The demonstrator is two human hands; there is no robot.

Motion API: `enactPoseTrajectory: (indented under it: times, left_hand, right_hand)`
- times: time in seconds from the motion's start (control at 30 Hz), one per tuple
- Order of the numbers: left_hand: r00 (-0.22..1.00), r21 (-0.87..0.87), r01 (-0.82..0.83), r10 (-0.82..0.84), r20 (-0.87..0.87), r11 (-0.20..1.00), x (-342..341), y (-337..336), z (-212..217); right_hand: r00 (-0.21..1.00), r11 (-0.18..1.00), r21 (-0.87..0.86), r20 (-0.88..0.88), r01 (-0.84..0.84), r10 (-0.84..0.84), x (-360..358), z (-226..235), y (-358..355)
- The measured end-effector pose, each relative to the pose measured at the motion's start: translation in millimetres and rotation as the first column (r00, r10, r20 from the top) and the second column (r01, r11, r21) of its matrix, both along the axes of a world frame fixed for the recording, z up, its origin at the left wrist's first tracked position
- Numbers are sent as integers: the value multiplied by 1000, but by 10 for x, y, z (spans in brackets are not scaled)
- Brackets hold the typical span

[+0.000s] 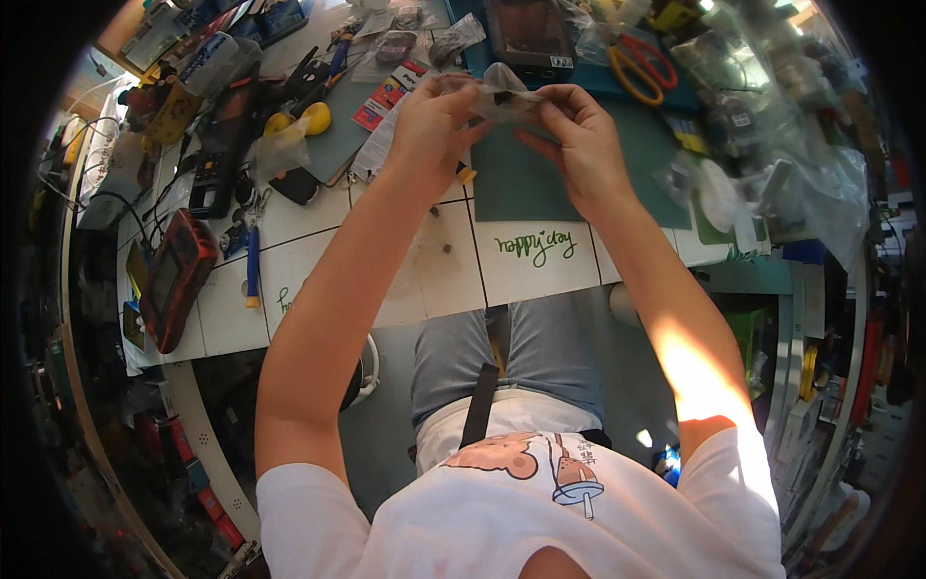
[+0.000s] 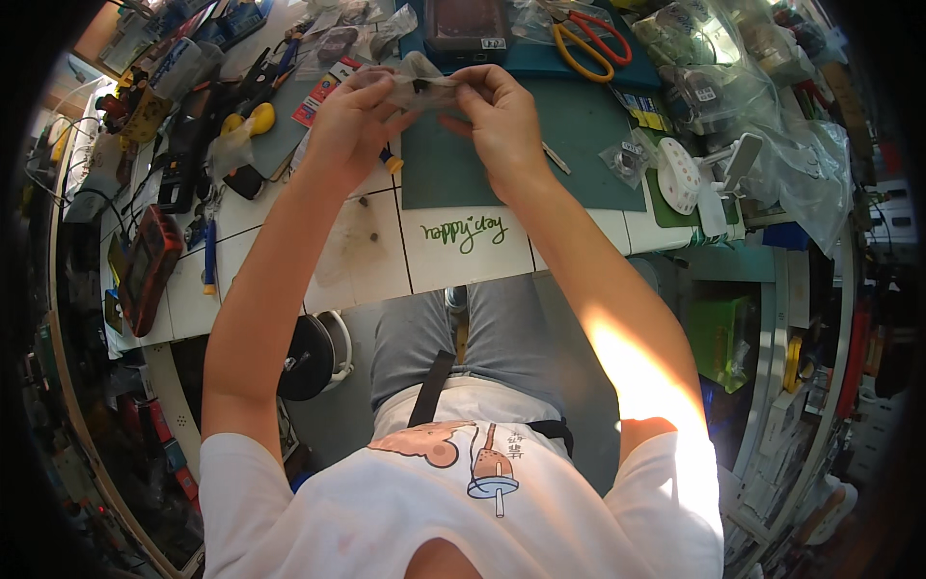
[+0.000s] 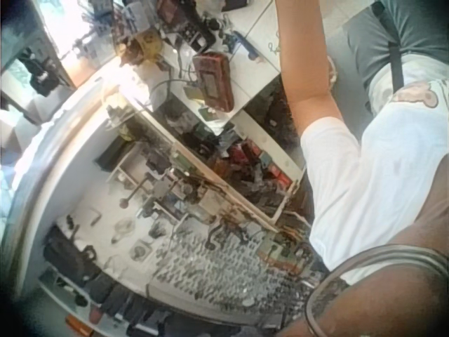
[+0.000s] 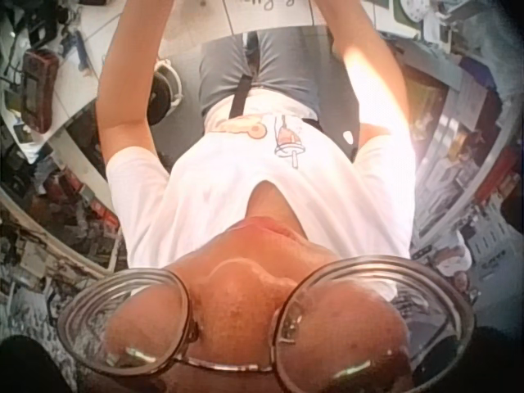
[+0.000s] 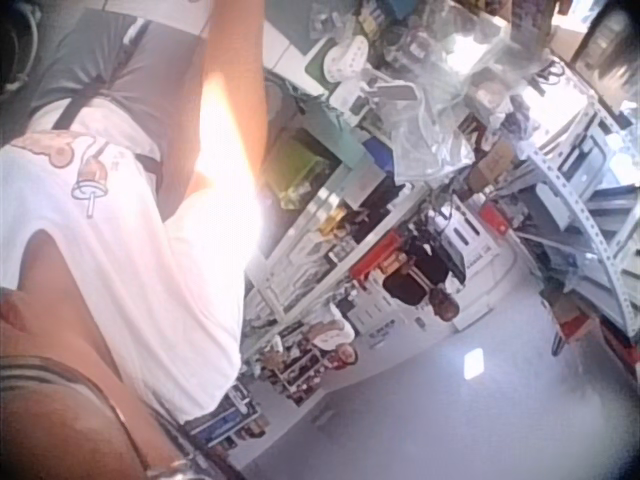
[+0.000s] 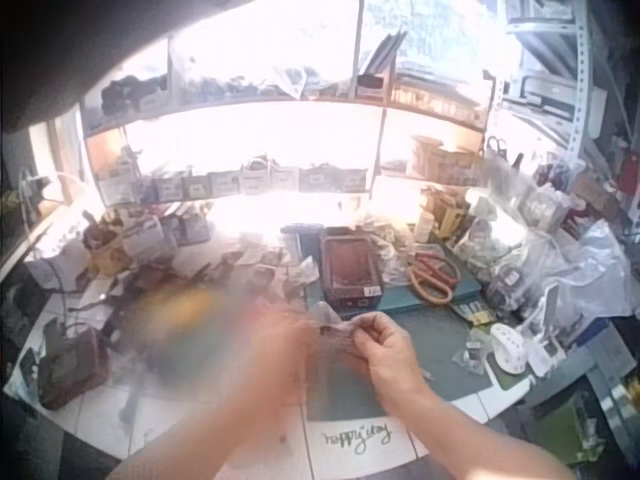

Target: The person files a small metal key blank, then retrieves black plastic key fob shells and metal key blanks from plastic bags. They insert the key blanks into the shells and place the assembled units on the workbench.

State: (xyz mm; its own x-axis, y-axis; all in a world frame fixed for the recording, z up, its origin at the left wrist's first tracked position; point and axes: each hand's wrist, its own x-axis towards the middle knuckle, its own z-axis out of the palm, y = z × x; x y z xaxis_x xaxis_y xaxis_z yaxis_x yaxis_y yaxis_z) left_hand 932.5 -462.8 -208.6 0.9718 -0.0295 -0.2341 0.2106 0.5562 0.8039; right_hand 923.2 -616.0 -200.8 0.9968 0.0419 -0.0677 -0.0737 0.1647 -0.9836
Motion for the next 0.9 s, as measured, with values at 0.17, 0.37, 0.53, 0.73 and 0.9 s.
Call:
enactPoseTrajectory:
  times: [0.17,0.37,0.53,0.73,0.9]
  left_hand:
    - [968,456,6,-119,221,890,-3,68,53]
    - [764,698,-437,-175,621,567,63,-27,-146]
    - [691,735,-466,-316,650,494,15,-12,-172]
    - [627,705,-509,-348,696,493,76,55,-87]
    - [871,887,-349,-243,426,304,126,139,98]
  right_hand:
    - [998,991,-123,42,-48,54,81,-15,-76]
    - [937,851,-522,320,52,139,189,-222,-153]
    - [919,755,-654,322,42,228,90,-172,-140]
    - [878,867,-493,446,76,176,228,-241,-219]
    - [882,847,-529,376,-48,285,300,-73,-336]
